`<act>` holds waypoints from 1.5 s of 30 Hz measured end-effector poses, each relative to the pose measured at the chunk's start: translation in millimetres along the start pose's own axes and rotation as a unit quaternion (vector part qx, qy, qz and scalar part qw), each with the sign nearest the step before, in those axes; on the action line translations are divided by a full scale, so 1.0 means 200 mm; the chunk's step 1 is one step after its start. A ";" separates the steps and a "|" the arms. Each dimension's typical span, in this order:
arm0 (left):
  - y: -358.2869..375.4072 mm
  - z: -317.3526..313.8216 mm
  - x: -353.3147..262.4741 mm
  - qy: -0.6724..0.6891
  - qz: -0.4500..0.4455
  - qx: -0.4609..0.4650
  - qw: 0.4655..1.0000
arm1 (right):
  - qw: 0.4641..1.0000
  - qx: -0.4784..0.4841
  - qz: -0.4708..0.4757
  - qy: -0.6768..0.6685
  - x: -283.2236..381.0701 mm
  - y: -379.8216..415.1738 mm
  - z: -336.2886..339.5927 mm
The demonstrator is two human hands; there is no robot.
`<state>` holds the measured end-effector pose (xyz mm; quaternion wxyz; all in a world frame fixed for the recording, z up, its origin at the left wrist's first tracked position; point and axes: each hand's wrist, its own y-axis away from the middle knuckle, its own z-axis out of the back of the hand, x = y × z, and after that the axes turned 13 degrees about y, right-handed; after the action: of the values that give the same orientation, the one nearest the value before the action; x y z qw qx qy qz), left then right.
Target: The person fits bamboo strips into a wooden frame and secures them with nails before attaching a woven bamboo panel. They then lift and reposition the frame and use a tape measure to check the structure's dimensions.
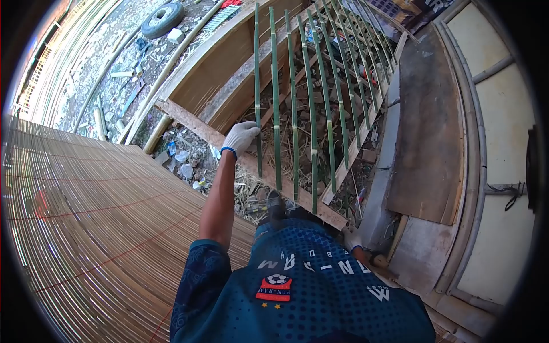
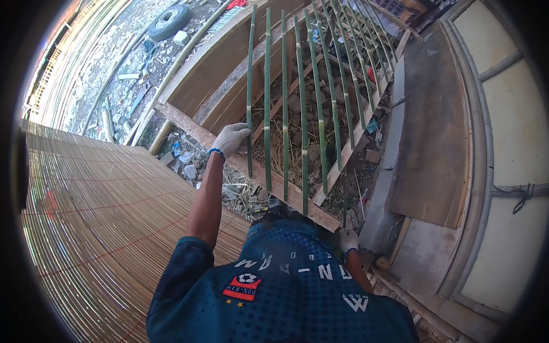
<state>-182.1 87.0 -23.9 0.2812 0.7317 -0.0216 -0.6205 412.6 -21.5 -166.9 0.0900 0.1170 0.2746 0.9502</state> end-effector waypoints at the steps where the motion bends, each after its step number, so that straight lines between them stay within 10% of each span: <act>1: -0.02 0.01 0.03 0.001 -0.003 0.004 1.000 | 1.000 0.002 -0.004 -0.008 0.00 -0.01 0.00; 15: 0.05 0.01 -0.01 0.169 -0.007 -0.072 0.983 | 0.970 0.041 -0.095 -0.219 0.10 0.07 0.14; 19: 0.15 0.01 0.04 0.188 -0.142 -0.180 0.955 | 0.949 -0.206 -0.032 -0.237 -0.09 -0.14 0.11; 25: 0.50 -0.12 -0.02 0.171 -0.228 -0.259 0.923 | 0.871 -0.256 -0.023 -0.419 0.53 0.05 0.93; 33: 0.74 -0.38 -0.20 0.115 -0.236 -0.133 0.956 | 0.840 -0.150 0.125 -0.507 1.32 0.32 1.37; 45: 0.69 -0.38 -0.28 0.265 -0.156 -0.037 0.951 | 0.821 0.080 0.344 -0.449 2.12 0.57 0.90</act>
<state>-81.0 20.3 91.9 0.2035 0.8531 0.1914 -0.4407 43.7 73.1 115.5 -0.1389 0.6242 0.2206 0.7365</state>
